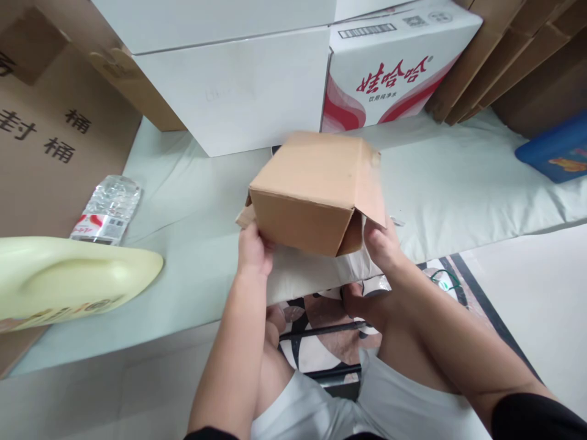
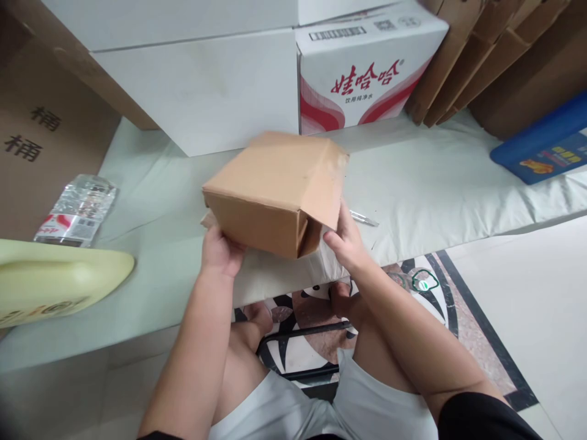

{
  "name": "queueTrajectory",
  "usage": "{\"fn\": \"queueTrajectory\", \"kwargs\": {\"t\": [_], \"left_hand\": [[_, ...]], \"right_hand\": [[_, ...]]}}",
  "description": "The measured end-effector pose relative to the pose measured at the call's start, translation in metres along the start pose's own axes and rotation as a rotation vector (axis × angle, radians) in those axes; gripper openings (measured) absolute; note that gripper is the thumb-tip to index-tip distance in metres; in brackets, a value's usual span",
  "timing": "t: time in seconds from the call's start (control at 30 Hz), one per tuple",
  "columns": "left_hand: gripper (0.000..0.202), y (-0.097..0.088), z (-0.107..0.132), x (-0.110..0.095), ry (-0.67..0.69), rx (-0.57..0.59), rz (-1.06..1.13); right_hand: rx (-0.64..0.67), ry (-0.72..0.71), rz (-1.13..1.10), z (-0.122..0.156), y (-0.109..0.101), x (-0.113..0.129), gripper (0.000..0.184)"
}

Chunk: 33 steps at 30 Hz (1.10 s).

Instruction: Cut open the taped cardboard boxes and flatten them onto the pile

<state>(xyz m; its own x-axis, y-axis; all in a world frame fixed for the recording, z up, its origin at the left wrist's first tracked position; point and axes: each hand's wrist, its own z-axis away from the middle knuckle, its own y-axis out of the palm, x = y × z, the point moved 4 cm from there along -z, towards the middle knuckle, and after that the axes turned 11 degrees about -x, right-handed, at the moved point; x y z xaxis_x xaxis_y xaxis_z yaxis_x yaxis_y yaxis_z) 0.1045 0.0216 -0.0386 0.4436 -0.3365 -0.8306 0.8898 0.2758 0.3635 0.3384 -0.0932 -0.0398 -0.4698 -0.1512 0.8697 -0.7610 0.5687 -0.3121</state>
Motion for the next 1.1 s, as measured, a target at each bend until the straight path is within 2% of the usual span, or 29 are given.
{"fn": "queueTrajectory", "kwargs": {"t": [0.1, 0.2, 0.27, 0.33, 0.37, 0.43, 0.57, 0.7, 0.83, 0.93, 1.03, 1.1], "left_hand": [[0.058, 0.000, 0.001, 0.004, 0.100, 0.042, -0.175], [0.073, -0.005, -0.002, -0.001, 0.354, 0.013, -0.369], [0.060, -0.009, -0.005, -0.006, 0.551, -0.031, -0.456], [0.035, -0.011, -0.011, -0.007, 0.650, -0.014, -0.543], [0.036, -0.010, -0.015, -0.006, 0.653, 0.020, -0.593], [0.050, -0.008, -0.021, -0.002, 0.616, 0.104, -0.680], [0.058, 0.002, -0.019, 0.000, 0.620, 0.262, -0.710], [0.063, 0.012, -0.007, -0.002, 0.654, 0.458, -0.648], [0.071, 0.014, -0.001, -0.010, 0.766, 0.549, -0.529], [0.074, 0.011, -0.002, -0.016, 0.792, 0.533, -0.480], [0.070, 0.004, -0.005, -0.022, 0.717, 0.412, -0.471], [0.067, -0.001, -0.005, -0.027, 0.666, 0.338, -0.468]], "right_hand": [[-0.048, 0.036, -0.108, 0.003, -0.003, -0.004, 0.093], [-0.062, 0.083, -0.092, 0.004, -0.004, -0.003, 0.079], [-0.100, 0.077, -0.075, 0.003, -0.006, 0.001, 0.070], [-0.113, 0.049, -0.034, 0.000, -0.008, 0.005, 0.060], [-0.098, 0.028, 0.001, -0.001, -0.008, 0.006, 0.056], [-0.046, -0.021, 0.084, -0.003, -0.006, 0.009, 0.051], [0.011, -0.094, 0.183, -0.003, -0.006, 0.008, 0.043], [0.077, -0.126, 0.133, -0.001, -0.007, 0.009, 0.040], [0.126, -0.118, 0.042, -0.002, -0.005, 0.013, 0.045], [0.065, -0.020, 0.063, -0.005, -0.004, 0.010, 0.049], [-0.099, 0.169, 0.119, -0.007, -0.010, 0.003, 0.053], [-0.176, 0.267, 0.049, -0.008, -0.014, -0.002, 0.051]]}}
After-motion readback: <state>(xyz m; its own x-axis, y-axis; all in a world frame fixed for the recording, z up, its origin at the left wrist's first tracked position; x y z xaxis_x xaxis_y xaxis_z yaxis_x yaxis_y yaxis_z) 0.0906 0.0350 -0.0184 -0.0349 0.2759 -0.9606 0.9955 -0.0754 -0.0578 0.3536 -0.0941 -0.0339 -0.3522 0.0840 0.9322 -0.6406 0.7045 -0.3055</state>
